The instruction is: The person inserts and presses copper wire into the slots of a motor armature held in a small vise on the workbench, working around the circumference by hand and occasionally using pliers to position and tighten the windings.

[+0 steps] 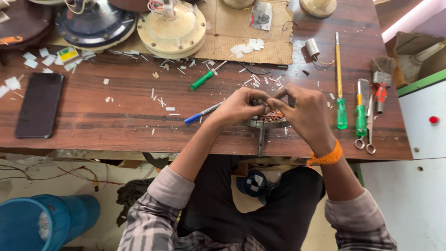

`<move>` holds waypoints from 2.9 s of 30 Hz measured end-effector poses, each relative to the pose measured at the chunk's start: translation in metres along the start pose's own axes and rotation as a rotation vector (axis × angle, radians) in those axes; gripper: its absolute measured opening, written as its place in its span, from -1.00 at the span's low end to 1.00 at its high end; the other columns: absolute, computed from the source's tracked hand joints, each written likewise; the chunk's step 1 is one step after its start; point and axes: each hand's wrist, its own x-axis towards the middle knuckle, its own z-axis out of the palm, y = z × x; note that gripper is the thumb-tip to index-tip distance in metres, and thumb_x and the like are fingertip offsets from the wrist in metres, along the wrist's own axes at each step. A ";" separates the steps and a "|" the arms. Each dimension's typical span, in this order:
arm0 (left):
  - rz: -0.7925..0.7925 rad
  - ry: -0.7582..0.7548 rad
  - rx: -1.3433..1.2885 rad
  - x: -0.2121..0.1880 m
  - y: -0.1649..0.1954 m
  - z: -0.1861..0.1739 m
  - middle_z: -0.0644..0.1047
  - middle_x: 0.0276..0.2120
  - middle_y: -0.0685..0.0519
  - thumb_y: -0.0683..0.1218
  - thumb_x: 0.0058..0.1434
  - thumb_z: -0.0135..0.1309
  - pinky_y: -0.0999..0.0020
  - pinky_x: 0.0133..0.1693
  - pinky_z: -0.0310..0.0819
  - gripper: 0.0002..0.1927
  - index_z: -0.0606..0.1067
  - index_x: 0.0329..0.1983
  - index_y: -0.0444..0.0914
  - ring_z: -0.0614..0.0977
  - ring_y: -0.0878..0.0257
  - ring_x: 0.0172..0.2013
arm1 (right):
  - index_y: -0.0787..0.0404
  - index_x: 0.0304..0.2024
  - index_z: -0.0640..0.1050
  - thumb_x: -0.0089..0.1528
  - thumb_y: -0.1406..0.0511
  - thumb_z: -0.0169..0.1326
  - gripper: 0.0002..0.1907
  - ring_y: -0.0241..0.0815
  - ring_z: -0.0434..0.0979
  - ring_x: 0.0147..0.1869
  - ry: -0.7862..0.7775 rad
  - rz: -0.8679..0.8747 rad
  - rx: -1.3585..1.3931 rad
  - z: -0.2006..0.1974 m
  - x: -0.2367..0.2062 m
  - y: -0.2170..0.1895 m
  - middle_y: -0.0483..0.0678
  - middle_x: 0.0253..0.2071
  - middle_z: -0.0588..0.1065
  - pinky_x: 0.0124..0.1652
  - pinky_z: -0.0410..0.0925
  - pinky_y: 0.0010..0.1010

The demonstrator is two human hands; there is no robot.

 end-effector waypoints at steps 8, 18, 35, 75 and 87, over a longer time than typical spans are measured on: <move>0.052 -0.029 0.111 -0.020 0.004 -0.017 0.68 -0.26 0.15 -0.14 0.20 0.30 0.37 -0.16 0.63 -0.81 0.70 -0.11 -0.16 0.69 0.36 -0.23 | 0.22 -0.14 0.68 0.22 0.34 0.30 -0.84 -0.51 0.25 -0.49 -0.127 0.313 0.314 -0.014 -0.049 -0.024 -0.18 -0.54 0.48 -0.51 0.14 -0.53; 0.124 -0.012 0.286 -0.016 0.020 -0.018 0.72 -0.23 0.12 -0.13 0.13 0.32 0.34 -0.12 0.65 -0.78 0.70 -0.13 -0.11 0.74 0.32 -0.23 | 0.27 -0.21 0.65 0.24 0.44 0.29 -0.91 -0.55 0.37 -0.44 0.138 0.234 0.396 0.025 -0.085 -0.046 -0.19 -0.44 0.54 -0.44 0.22 -0.61; 0.122 -0.022 0.295 -0.028 0.044 -0.018 0.68 -0.13 0.19 -0.04 0.17 0.28 0.32 -0.09 0.66 -0.72 0.65 -0.04 -0.11 0.72 0.32 -0.12 | 0.31 -0.26 0.63 0.29 0.46 0.27 -0.95 -0.53 0.07 -0.46 0.398 0.498 0.504 0.063 -0.104 -0.001 -0.29 -0.56 0.24 -0.47 -0.05 -0.54; -0.015 0.310 0.107 -0.019 0.002 0.026 0.67 -0.26 0.06 0.04 0.18 0.27 0.36 -0.15 0.58 -0.56 0.54 0.09 -0.21 0.68 0.34 -0.23 | 0.22 -0.21 0.68 0.22 0.30 0.31 -0.86 -0.14 0.61 -0.40 0.035 -0.019 0.105 0.007 -0.007 0.005 0.03 -0.36 0.61 -0.38 0.38 -0.34; 0.195 0.055 0.228 -0.028 0.014 -0.012 0.61 -0.29 0.13 -0.15 0.19 0.31 0.36 -0.22 0.56 -0.82 0.71 -0.13 -0.14 0.64 0.37 -0.25 | 0.22 -0.17 0.65 0.19 0.33 0.27 -0.83 -0.42 0.46 -0.47 -0.017 0.212 0.357 -0.003 -0.062 -0.035 -0.07 -0.38 0.62 -0.44 0.33 -0.48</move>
